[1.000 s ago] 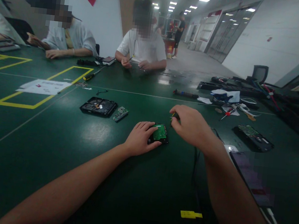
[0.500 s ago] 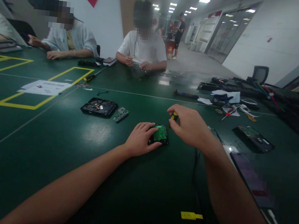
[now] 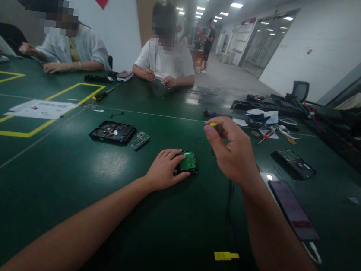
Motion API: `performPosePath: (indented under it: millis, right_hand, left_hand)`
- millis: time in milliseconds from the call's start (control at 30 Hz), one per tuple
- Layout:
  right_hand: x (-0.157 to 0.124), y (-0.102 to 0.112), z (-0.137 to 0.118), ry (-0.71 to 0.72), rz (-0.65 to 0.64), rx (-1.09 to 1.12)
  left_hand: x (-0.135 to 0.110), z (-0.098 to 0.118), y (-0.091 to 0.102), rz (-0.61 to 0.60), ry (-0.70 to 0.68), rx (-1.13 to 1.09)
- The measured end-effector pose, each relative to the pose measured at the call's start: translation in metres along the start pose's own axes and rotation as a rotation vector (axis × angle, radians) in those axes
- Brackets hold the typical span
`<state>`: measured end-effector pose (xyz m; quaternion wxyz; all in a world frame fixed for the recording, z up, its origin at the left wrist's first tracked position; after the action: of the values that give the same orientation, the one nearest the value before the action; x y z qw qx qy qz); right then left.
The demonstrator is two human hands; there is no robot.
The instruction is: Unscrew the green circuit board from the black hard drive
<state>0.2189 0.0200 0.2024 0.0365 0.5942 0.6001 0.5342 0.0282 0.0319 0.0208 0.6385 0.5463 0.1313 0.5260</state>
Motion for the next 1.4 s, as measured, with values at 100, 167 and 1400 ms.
performPosePath:
  millis: [100, 167, 1400]
  right_hand:
    - [-0.018, 0.0, 0.017, -0.062, -0.02, -0.08]
    - [-0.036, 0.001, 0.035, -0.128, -0.092, -0.189]
    - [-0.001, -0.115, 0.158, -0.413, -0.432, -0.264]
  left_hand:
    - [0.001, 0.0, 0.0, -0.005, 0.005, -0.002]
    - [0.001, 0.0, 0.0, -0.011, 0.012, -0.007]
    - [-0.001, 0.006, 0.018, -0.126, -0.113, -0.275]
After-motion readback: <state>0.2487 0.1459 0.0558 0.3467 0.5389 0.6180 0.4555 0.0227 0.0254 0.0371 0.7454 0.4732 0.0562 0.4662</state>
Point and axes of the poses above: each hand's wrist, its own x-axis towards the middle knuckle, its own y-axis out of the back of the hand, z = x × y, the point moved 4 cm from there along x, towards the middle knuckle, and after that the axes turned 5 degrees about -x, right-handed, at the moved point
